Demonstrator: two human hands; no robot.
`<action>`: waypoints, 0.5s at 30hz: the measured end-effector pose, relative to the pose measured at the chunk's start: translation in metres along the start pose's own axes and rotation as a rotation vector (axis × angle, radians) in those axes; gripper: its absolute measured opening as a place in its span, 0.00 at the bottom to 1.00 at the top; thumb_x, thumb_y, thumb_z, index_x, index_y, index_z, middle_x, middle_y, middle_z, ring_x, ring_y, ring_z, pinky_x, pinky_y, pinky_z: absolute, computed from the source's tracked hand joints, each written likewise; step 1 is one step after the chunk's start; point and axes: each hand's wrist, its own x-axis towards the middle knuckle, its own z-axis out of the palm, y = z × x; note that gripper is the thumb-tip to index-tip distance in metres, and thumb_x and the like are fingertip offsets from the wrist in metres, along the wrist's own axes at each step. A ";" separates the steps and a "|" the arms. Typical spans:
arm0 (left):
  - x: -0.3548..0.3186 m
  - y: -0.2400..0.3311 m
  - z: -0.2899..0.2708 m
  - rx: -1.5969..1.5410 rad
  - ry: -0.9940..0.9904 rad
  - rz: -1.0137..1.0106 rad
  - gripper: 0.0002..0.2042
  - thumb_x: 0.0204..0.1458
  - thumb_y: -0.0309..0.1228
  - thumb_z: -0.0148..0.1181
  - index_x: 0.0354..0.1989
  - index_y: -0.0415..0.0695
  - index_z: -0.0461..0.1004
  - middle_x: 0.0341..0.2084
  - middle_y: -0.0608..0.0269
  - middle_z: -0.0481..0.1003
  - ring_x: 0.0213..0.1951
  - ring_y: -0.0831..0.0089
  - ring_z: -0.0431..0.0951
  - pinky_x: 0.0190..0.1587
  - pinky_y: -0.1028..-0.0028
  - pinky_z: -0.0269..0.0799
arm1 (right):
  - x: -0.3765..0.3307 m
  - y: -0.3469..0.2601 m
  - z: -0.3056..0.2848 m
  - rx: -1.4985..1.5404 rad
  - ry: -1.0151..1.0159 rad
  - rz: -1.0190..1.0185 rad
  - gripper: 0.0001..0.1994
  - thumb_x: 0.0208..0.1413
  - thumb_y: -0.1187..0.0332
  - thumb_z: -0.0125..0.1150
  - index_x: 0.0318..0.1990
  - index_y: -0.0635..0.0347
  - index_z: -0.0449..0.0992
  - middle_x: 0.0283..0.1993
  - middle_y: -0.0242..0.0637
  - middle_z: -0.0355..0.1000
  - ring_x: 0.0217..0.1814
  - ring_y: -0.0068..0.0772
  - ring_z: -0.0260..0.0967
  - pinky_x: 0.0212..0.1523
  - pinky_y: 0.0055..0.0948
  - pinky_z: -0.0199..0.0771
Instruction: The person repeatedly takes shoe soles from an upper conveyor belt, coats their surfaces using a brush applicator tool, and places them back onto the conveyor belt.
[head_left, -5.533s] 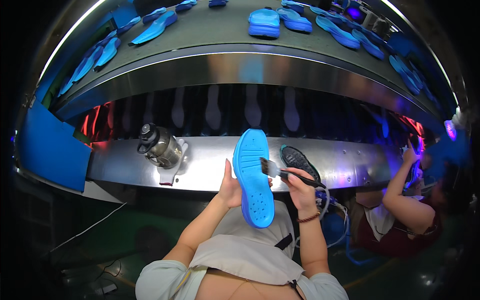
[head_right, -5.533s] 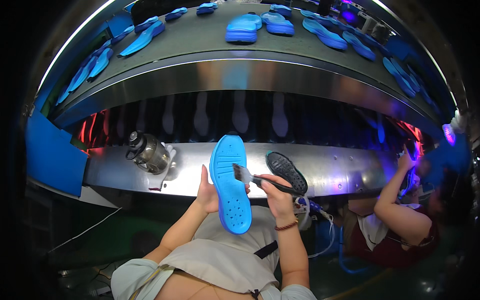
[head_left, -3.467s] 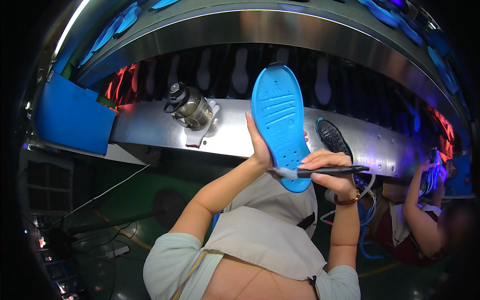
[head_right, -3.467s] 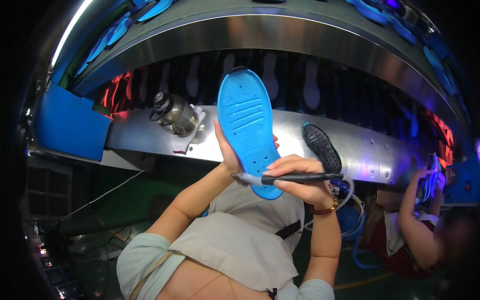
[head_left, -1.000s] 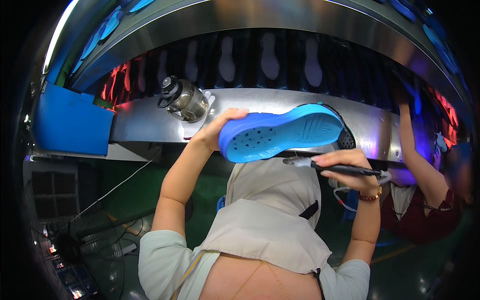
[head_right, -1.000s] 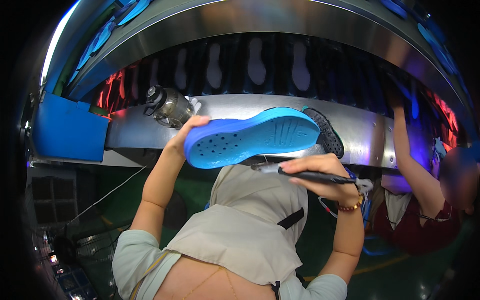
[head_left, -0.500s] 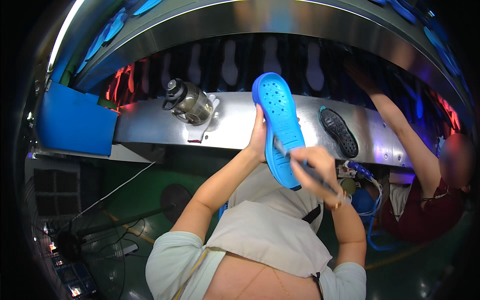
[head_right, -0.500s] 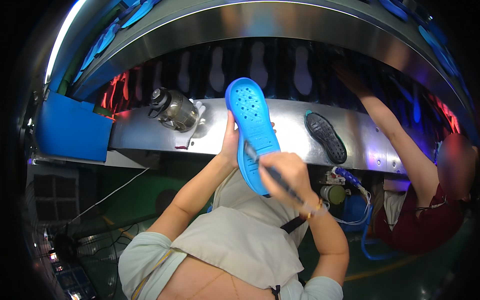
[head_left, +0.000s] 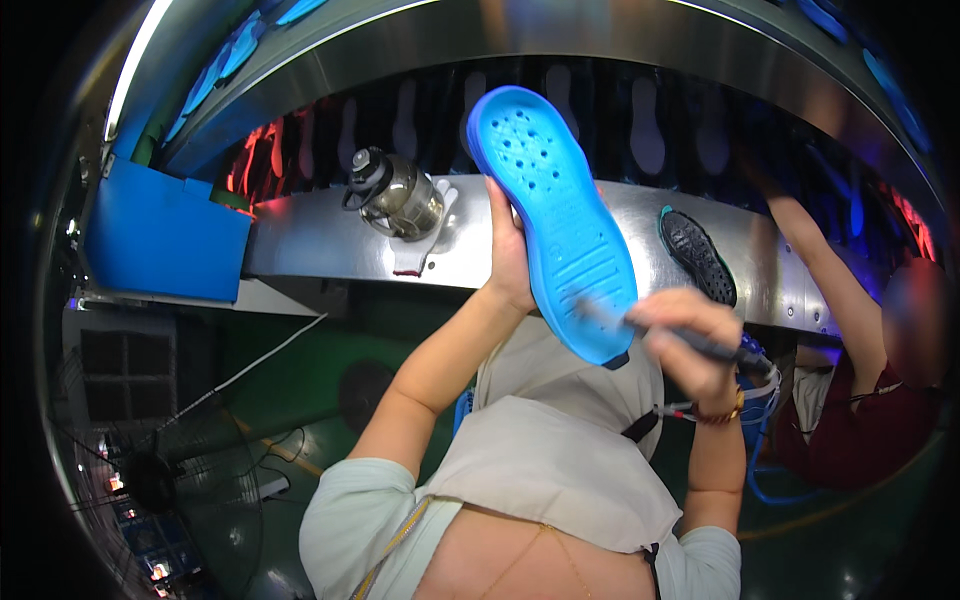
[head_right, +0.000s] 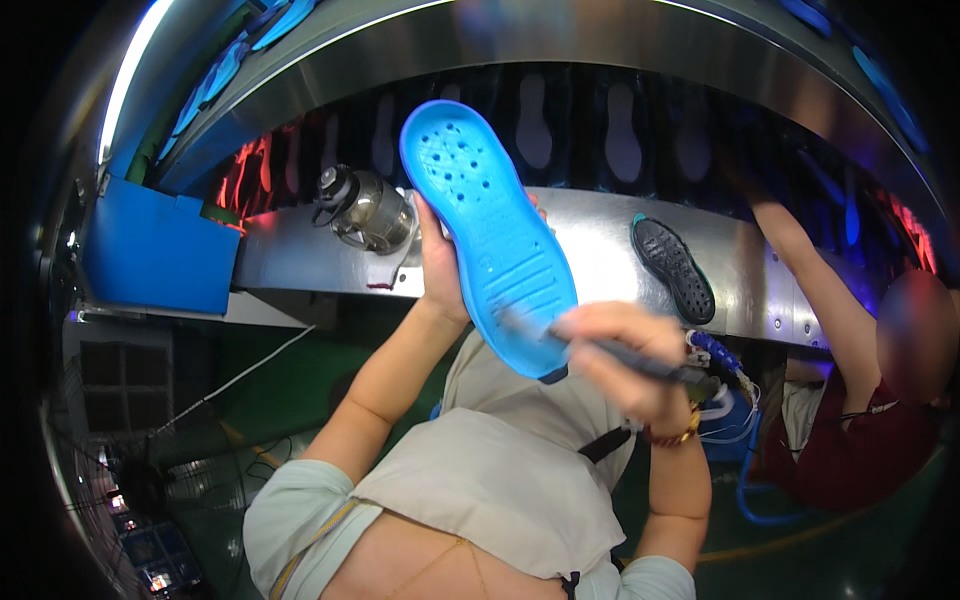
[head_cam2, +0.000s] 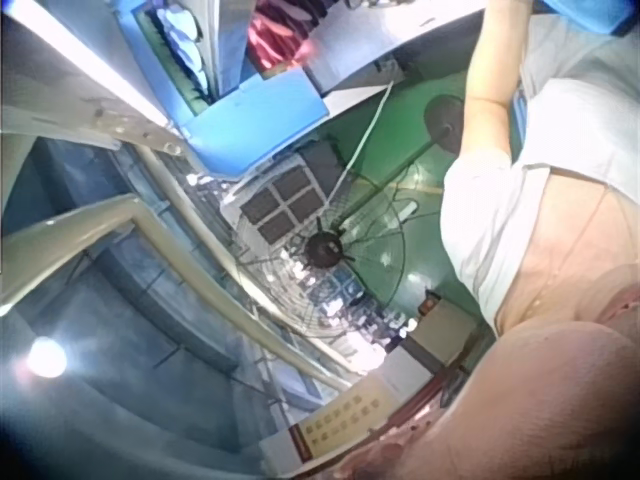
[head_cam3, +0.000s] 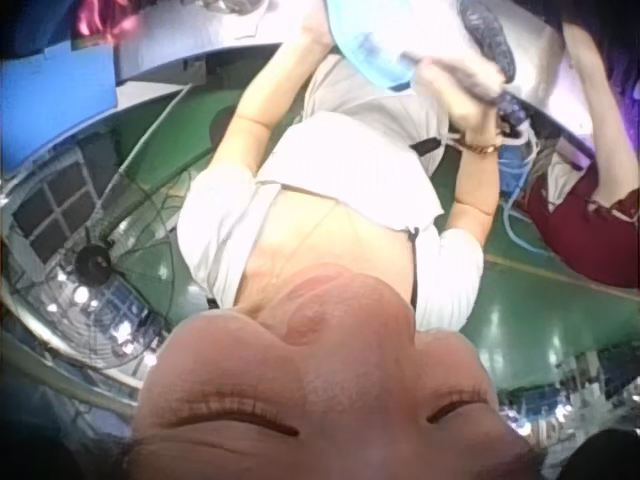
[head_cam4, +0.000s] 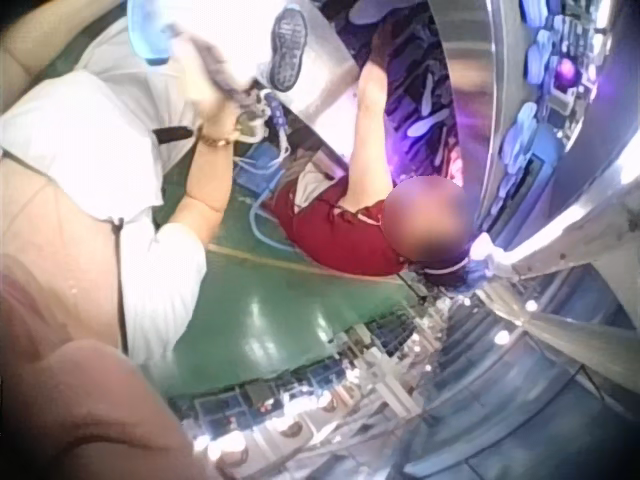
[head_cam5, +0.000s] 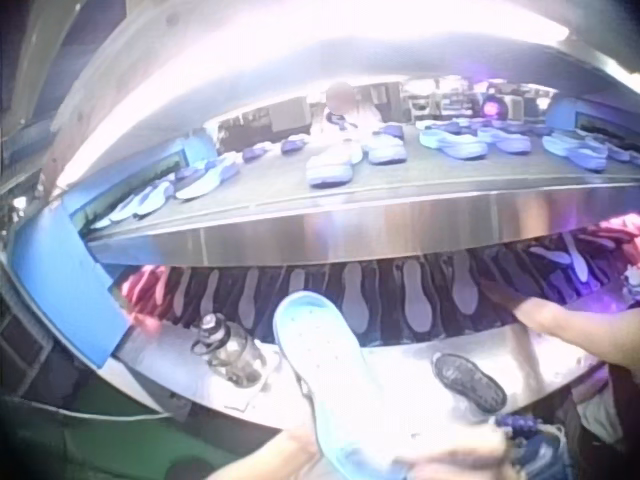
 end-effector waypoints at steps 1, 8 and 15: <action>0.002 0.001 0.000 -0.007 -0.001 0.003 0.45 0.42 0.70 0.21 0.53 0.40 0.58 0.44 0.49 0.66 0.46 0.58 0.69 0.49 0.59 0.66 | 0.006 0.006 -0.005 -0.171 0.102 -0.029 0.11 0.37 0.80 0.60 0.33 0.66 0.75 0.35 0.42 0.73 0.38 0.37 0.72 0.43 0.31 0.70; 0.003 0.013 0.008 0.176 -0.060 0.067 0.44 0.44 0.68 0.28 0.56 0.39 0.55 0.48 0.48 0.65 0.49 0.59 0.67 0.51 0.59 0.65 | -0.006 0.012 -0.019 0.184 -0.184 -0.017 0.11 0.38 0.79 0.60 0.34 0.67 0.75 0.38 0.43 0.73 0.46 0.42 0.68 0.53 0.37 0.61; -0.026 -0.019 0.028 0.109 -0.004 0.140 0.32 0.55 0.52 0.30 0.58 0.37 0.51 0.50 0.46 0.63 0.51 0.58 0.66 0.54 0.60 0.62 | -0.008 0.023 0.017 0.654 0.244 0.221 0.10 0.47 0.74 0.57 0.38 0.68 0.68 0.41 0.49 0.69 0.47 0.40 0.67 0.50 0.34 0.64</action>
